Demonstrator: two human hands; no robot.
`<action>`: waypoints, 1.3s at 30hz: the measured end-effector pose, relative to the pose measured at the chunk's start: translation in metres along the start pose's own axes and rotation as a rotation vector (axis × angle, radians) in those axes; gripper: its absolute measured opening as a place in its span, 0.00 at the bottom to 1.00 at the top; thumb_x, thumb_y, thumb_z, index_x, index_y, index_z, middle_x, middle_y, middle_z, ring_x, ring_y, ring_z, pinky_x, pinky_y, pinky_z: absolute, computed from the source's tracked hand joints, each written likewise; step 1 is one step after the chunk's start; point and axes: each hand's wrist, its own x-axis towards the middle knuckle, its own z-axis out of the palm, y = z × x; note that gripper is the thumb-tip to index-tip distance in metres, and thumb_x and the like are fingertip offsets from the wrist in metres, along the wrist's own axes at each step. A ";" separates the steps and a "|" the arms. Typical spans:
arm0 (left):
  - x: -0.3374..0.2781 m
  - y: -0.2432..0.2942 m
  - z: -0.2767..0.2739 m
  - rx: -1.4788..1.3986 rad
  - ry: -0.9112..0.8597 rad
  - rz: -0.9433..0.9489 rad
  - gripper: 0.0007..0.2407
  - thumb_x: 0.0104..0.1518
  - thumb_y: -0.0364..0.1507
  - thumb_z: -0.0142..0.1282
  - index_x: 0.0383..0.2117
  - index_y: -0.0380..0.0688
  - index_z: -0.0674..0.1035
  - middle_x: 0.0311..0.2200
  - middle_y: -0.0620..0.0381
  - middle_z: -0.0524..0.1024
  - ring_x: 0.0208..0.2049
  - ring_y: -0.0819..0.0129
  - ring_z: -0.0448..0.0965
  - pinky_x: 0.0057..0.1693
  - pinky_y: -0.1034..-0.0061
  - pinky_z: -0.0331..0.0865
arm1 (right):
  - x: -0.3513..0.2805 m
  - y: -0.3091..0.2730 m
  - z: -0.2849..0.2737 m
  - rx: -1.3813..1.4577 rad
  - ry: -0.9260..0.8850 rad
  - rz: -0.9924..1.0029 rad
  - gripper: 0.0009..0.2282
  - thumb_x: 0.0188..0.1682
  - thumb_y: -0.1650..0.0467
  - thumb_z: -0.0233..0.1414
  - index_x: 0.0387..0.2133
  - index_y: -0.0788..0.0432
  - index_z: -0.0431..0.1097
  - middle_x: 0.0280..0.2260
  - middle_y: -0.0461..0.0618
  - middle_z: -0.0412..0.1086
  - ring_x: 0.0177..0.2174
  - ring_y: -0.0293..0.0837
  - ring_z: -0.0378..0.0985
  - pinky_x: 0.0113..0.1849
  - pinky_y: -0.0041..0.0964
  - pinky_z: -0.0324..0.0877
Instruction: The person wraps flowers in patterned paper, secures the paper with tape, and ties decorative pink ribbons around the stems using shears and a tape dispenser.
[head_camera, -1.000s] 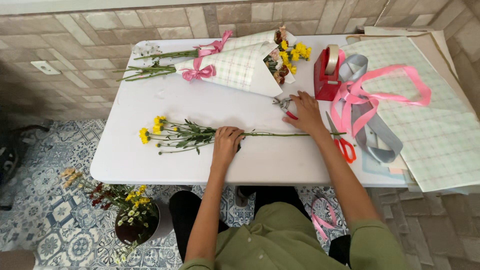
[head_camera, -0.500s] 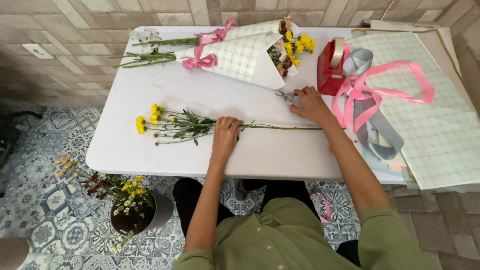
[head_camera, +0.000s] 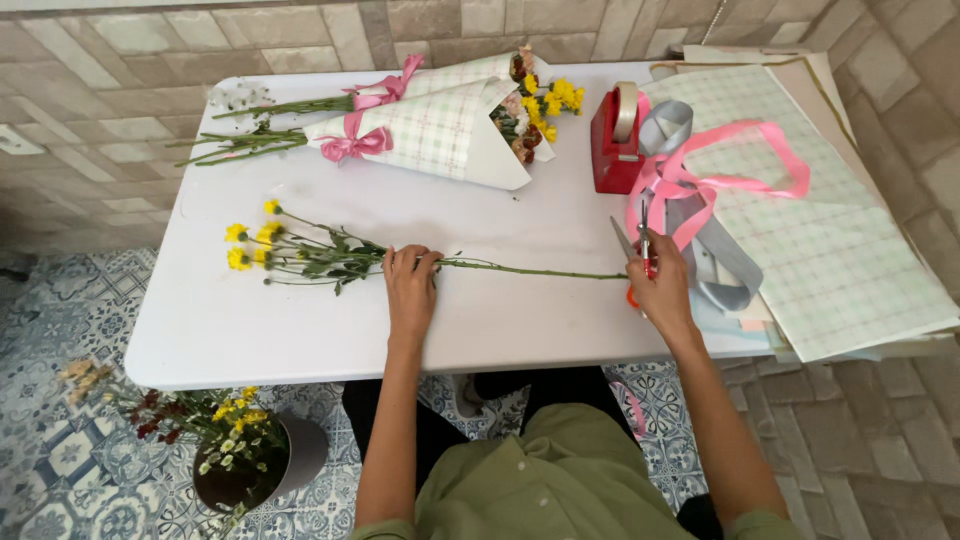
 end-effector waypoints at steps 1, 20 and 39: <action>0.000 0.001 0.002 -0.009 0.006 -0.009 0.04 0.61 0.26 0.56 0.38 0.52 0.82 0.37 0.61 0.74 0.52 0.65 0.74 0.70 0.55 0.51 | -0.004 0.003 -0.004 -0.011 0.112 -0.043 0.21 0.46 0.77 0.50 0.54 0.75 0.67 0.39 0.68 0.68 0.40 0.66 0.75 0.39 0.53 0.74; 0.004 0.003 -0.011 -0.011 0.105 -0.124 0.08 0.63 0.22 0.53 0.38 0.55 0.82 0.40 0.62 0.73 0.55 0.64 0.71 0.73 0.53 0.45 | -0.047 0.044 0.016 -0.024 0.033 0.395 0.15 0.51 0.64 0.53 0.41 0.66 0.76 0.28 0.66 0.75 0.39 0.66 0.78 0.44 0.58 0.69; 0.002 0.005 -0.012 -0.039 0.134 -0.169 0.11 0.58 0.17 0.56 0.35 0.54 0.82 0.39 0.62 0.73 0.51 0.63 0.73 0.74 0.53 0.44 | -0.034 0.036 0.014 0.057 0.027 0.529 0.15 0.52 0.62 0.51 0.29 0.63 0.76 0.21 0.60 0.74 0.30 0.59 0.79 0.38 0.50 0.69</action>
